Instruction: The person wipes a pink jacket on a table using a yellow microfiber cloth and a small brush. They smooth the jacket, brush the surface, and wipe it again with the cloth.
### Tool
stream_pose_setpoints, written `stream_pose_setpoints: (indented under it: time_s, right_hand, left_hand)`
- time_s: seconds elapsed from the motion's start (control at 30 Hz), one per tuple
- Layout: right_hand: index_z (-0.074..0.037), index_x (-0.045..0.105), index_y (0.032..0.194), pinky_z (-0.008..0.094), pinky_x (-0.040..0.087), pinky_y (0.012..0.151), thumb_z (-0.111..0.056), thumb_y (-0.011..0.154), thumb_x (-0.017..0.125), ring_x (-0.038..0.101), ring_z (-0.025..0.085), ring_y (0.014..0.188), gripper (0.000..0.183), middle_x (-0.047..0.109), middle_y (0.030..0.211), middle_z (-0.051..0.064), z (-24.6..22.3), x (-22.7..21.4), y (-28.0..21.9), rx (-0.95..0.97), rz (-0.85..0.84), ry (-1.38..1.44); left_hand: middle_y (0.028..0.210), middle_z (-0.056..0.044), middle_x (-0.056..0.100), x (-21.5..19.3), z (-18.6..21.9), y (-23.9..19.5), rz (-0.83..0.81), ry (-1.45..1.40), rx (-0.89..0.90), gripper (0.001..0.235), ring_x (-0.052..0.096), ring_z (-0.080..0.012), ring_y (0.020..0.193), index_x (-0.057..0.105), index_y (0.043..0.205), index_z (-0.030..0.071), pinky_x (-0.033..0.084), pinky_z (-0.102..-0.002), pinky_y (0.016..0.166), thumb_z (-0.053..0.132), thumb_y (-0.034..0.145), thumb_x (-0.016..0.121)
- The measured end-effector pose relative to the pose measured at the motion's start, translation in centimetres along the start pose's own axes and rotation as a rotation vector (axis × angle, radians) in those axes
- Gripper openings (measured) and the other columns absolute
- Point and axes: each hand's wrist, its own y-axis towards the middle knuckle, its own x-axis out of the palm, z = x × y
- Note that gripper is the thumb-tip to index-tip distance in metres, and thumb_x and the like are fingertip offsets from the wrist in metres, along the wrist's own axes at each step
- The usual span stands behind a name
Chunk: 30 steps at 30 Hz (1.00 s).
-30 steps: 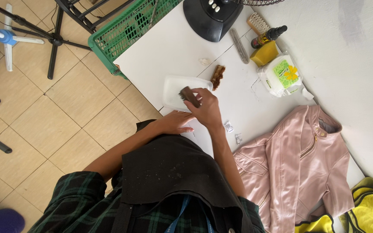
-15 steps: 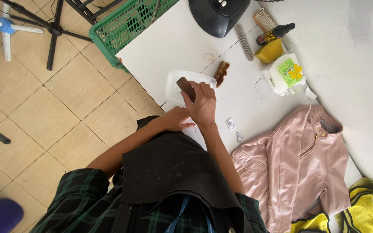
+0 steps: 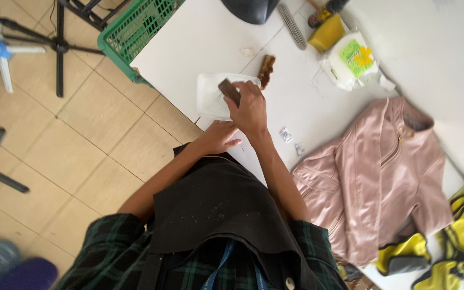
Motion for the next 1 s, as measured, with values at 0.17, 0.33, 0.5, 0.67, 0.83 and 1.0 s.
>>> stream_pose_setpoints:
  time_s: [0.17,0.33,0.5,0.67,0.83,1.0]
  right_hand:
    - [-0.003,0.072,0.127,0.047,0.061,0.08,-0.021,0.092,0.091,0.071,0.036,0.092,0.044,0.064,0.097,0.012,-0.3,-1.0,-1.2,0.077,0.07,0.049]
    - [-0.006,0.075,0.119,0.058,0.061,0.083,-0.028,0.088,0.091,0.072,0.042,0.093,0.041,0.066,0.096,0.015,0.1,-0.4,-2.4,0.219,-0.038,0.026]
    - [-0.004,0.068,0.126,0.054,0.064,0.085,-0.021,0.09,0.091,0.073,0.043,0.1,0.046,0.071,0.102,0.018,1.3,-1.9,-0.7,0.125,0.205,0.067]
    - [-0.005,0.064,0.132,0.055,0.064,0.089,-0.022,0.094,0.087,0.073,0.044,0.105,0.047,0.07,0.109,0.019,0.6,-0.6,-3.0,0.211,0.247,0.181]
    - [-0.012,0.065,0.137,0.045,0.063,0.061,-0.045,0.099,0.087,0.081,0.031,0.071,0.056,0.082,0.103,0.013,3.0,-0.9,-4.8,0.451,0.246,0.427]
    - [-0.015,0.068,0.153,0.038,0.071,0.078,-0.029,0.099,0.069,0.08,0.023,0.095,0.057,0.073,0.113,0.008,7.0,-6.1,-11.9,0.911,0.58,1.552]
  left_hand:
    - [0.14,-0.011,0.07,1.0,-0.1,0.3,0.104,0.048,0.039,0.056,0.067,-0.039,0.133,0.058,0.154,0.014,0.049,-0.06,0.104,0.05,0.111,0.057]
    - [0.117,-0.009,0.074,2.1,0.3,-1.2,0.234,0.145,0.106,0.039,0.073,-0.0367,0.116,0.067,0.132,0.017,0.051,-0.056,0.09,0.048,0.109,0.06]
    - [0.133,-0.009,0.069,0.6,0.7,0.2,0.243,-0.047,0.181,0.038,0.06,-0.0373,0.139,0.065,0.146,0.017,0.043,-0.053,0.109,0.027,0.109,0.065]
    - [0.112,-0.003,0.065,2.6,1.6,-1.1,0.295,0.045,0.208,0.02,0.063,-0.0298,0.121,0.067,0.126,0.02,0.045,-0.047,0.098,0.03,0.11,0.065]
    - [0.116,-0.004,0.073,3.4,2.6,-0.9,0.323,-0.029,0.359,0.021,0.069,-0.0308,0.111,0.073,0.127,0.018,0.05,-0.045,0.09,0.019,0.107,0.066]
    - [0.117,-0.005,0.077,4.7,4.3,1.6,0.284,-0.308,0.374,0.023,0.073,-0.0281,0.107,0.076,0.13,0.013,0.055,-0.042,0.097,0.011,0.108,0.067]
